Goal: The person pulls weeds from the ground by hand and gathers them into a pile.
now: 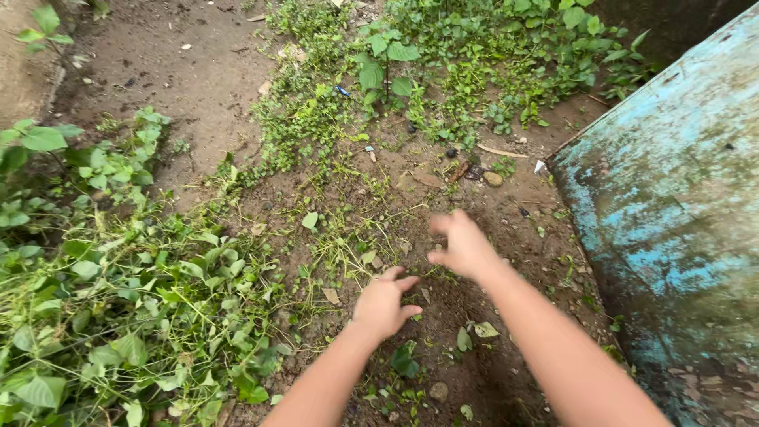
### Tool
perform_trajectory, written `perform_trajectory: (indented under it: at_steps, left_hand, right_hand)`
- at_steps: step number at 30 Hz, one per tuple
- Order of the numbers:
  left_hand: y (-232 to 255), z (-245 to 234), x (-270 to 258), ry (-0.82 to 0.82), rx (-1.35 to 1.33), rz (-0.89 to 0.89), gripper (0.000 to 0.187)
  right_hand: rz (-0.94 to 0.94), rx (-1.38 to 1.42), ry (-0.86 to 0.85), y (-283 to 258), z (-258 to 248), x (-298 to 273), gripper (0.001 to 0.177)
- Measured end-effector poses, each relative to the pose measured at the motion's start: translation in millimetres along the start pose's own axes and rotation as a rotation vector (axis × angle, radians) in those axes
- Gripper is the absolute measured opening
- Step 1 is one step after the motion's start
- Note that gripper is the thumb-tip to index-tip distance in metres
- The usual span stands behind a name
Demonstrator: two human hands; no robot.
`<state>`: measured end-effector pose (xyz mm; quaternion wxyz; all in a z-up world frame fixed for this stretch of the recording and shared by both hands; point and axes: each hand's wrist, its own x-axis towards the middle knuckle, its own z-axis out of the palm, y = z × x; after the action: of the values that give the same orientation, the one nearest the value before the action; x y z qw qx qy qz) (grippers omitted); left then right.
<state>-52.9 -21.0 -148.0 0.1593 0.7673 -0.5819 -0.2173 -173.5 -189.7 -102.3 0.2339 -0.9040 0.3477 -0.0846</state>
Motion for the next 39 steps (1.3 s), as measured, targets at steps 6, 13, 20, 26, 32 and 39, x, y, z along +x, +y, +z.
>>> perform_trajectory:
  at_steps: [6,13,20,26,32,39]
  left_hand:
    - [-17,55,27,0.076,0.085,0.083,0.034]
    - [-41,61,31,0.018,-0.062,0.01,0.009]
    - [-90,-70,-3,0.222,-0.105,-0.321,0.022]
    - [-153,-245,-89,0.183,0.535,-0.302,0.106]
    - [-134,-237,-140,0.045,0.303,-0.113,0.075]
    - [-76,-247,-142,-0.188,0.189,-0.031,0.049]
  right_hand:
    - [0.122,-0.073,0.051,75,69,-34,0.032]
    - [0.079,-0.065,0.069,108,98,-22,0.012]
    - [0.015,0.251,0.046,-4,55,21,0.017]
    - [-0.456,0.761,-0.242,-140,-68,24,0.118]
    - [-0.153,0.139,-0.31,-81,-38,-16,0.072]
    - [0.033,-0.048,-0.693,-49,60,-103,0.077]
